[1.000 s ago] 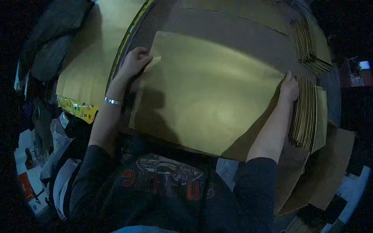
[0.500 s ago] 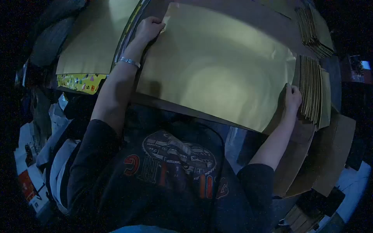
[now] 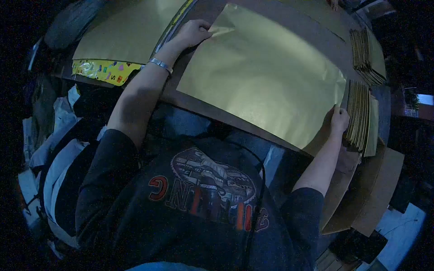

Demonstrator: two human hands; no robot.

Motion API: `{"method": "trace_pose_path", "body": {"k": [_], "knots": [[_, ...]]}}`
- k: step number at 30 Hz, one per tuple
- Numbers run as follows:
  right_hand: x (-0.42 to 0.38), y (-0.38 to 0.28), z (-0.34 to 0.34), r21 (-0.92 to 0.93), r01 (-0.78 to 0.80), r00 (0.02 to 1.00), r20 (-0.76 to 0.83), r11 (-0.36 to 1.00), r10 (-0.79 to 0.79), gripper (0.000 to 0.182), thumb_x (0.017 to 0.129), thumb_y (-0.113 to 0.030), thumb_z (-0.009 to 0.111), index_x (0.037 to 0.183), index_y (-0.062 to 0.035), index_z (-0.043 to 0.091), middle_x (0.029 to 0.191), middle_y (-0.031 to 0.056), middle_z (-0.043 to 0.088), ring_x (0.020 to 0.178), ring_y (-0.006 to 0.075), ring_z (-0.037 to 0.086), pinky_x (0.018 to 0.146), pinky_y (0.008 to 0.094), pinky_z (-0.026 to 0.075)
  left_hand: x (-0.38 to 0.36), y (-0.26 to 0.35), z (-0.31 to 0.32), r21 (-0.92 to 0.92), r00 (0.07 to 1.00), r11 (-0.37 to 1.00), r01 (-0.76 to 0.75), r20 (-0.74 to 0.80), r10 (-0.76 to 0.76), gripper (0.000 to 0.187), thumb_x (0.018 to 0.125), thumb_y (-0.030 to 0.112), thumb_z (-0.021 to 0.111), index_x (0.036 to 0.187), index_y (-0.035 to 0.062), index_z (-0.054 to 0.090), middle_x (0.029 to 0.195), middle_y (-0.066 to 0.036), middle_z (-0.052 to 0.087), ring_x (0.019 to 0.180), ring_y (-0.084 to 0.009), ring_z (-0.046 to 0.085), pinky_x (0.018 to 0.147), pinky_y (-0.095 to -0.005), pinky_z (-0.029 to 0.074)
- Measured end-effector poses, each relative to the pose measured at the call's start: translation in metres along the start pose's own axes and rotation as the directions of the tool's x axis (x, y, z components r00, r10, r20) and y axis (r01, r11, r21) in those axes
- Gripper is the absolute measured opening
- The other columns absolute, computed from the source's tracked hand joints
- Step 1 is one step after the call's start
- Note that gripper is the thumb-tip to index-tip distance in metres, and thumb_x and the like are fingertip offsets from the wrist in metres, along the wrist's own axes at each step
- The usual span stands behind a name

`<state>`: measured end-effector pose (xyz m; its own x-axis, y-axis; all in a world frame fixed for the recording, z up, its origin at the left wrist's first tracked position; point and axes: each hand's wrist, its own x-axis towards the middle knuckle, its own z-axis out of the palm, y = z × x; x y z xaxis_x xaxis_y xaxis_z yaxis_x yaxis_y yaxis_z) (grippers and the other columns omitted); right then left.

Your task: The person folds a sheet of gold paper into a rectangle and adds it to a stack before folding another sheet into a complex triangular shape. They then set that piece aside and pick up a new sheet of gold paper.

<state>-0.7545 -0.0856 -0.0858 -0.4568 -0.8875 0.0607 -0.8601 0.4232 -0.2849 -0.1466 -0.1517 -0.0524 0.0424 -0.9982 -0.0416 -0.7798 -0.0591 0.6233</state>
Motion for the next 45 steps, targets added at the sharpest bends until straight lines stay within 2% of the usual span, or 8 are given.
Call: {"method": "trace_pose_path", "body": {"k": [9, 14, 17, 20, 27, 37, 40, 45], "knots": [[-0.004, -0.020, -0.008, -0.122, -0.078, 0.997, -0.023, 0.989, 0.076, 0.050, 0.090, -0.049, 0.056, 0.101, -0.0013, 0.067, 0.101, 0.0180, 0.067, 0.096, 0.0338, 0.062, 0.084, 0.0428, 0.047, 0.009, 0.018, 0.005, 0.099, 0.994, 0.989, 0.111, -0.032, -0.109, 0.028, 0.078, 0.040, 0.068, 0.092, 0.0163, 0.072, 0.100, -0.008, 0.070, 0.098, -0.0274, 0.065, 0.086, -0.0396, 0.051], [0.014, 0.036, 0.008, 0.287, 0.115, 0.988, 0.062, 0.951, -0.138, 0.042, 0.091, -0.039, 0.058, 0.089, 0.0030, 0.063, 0.080, 0.0132, 0.063, 0.075, 0.0205, 0.056, 0.072, 0.0359, 0.045, 0.027, 0.006, 0.012, -0.177, 0.999, 0.984, 0.028, -0.023, -0.033, 0.034, 0.082, 0.041, 0.066, 0.095, 0.0099, 0.071, 0.094, -0.012, 0.070, 0.092, -0.0279, 0.066, 0.082, -0.0380, 0.051], [-0.001, 0.016, -0.005, 0.346, -0.035, 0.995, 0.097, 0.937, 0.001, 0.042, 0.091, -0.037, 0.058, 0.087, 0.0041, 0.063, 0.079, 0.0141, 0.062, 0.074, 0.0219, 0.055, 0.072, 0.0379, 0.044, 0.024, 0.012, 0.006, -0.493, 0.996, 0.868, 0.064, 0.089, -0.023, 0.031, 0.092, 0.033, 0.062, 0.098, 0.0028, 0.066, 0.084, -0.003, 0.064, 0.078, -0.0112, 0.058, 0.071, -0.0286, 0.047], [0.017, 0.034, 0.006, 0.265, 0.027, 0.999, 0.021, 0.964, -0.034, 0.045, 0.092, -0.039, 0.054, 0.090, 0.0052, 0.062, 0.082, 0.0186, 0.062, 0.079, 0.0273, 0.058, 0.075, 0.0389, 0.044, 0.014, 0.027, 0.003, -0.615, 0.995, 0.782, 0.100, 0.051, -0.088, 0.028, 0.093, 0.030, 0.062, 0.098, 0.0031, 0.066, 0.082, -0.001, 0.063, 0.076, -0.0111, 0.057, 0.070, -0.0269, 0.047], [0.004, 0.000, -0.003, -0.042, -0.065, 0.996, -0.064, 0.997, 0.062, 0.051, 0.095, -0.045, 0.042, 0.100, 0.0016, 0.063, 0.104, 0.0247, 0.063, 0.099, 0.0429, 0.058, 0.085, 0.0481, 0.045, 0.037, 0.020, 0.023, -0.074, 0.983, 0.994, 0.078, -0.159, -0.089, 0.035, 0.080, 0.041, 0.066, 0.094, 0.0092, 0.072, 0.096, -0.013, 0.070, 0.095, -0.0296, 0.066, 0.085, -0.0382, 0.051], [-0.002, -0.015, -0.009, -0.102, -0.095, 0.992, -0.089, 0.990, 0.086, 0.060, 0.095, -0.053, 0.040, 0.109, 0.0005, 0.063, 0.112, 0.0262, 0.061, 0.110, 0.0443, 0.054, 0.094, 0.0507, 0.042, 0.024, 0.032, 0.017, 0.127, 0.988, 0.986, 0.110, -0.122, -0.095, 0.031, 0.081, 0.042, 0.065, 0.095, 0.0152, 0.069, 0.102, -0.010, 0.069, 0.099, -0.0302, 0.064, 0.086, -0.0415, 0.051], [0.005, -0.002, -0.004, -0.143, -0.049, 0.989, -0.147, 0.989, 0.028, 0.056, 0.094, -0.050, 0.046, 0.105, 0.0017, 0.064, 0.102, 0.0226, 0.065, 0.097, 0.0364, 0.062, 0.087, 0.0449, 0.047, 0.020, 0.041, 0.015, 0.136, 0.982, 0.976, 0.169, -0.103, -0.156, 0.031, 0.083, 0.042, 0.061, 0.097, 0.0159, 0.070, 0.105, -0.009, 0.069, 0.101, -0.0301, 0.064, 0.087, -0.0417, 0.051], [0.009, 0.033, 0.002, 0.410, 0.000, 0.996, 0.080, 0.912, -0.036, 0.035, 0.088, -0.032, 0.064, 0.093, 0.0026, 0.066, 0.079, 0.0072, 0.064, 0.074, 0.0126, 0.055, 0.068, 0.0298, 0.045, 0.023, 0.040, 0.015, 0.154, 0.981, 0.972, 0.176, -0.105, -0.161, 0.037, 0.083, 0.042, 0.061, 0.108, 0.0151, 0.068, 0.111, -0.012, 0.067, 0.107, -0.0323, 0.062, 0.088, -0.0437, 0.051]]}}
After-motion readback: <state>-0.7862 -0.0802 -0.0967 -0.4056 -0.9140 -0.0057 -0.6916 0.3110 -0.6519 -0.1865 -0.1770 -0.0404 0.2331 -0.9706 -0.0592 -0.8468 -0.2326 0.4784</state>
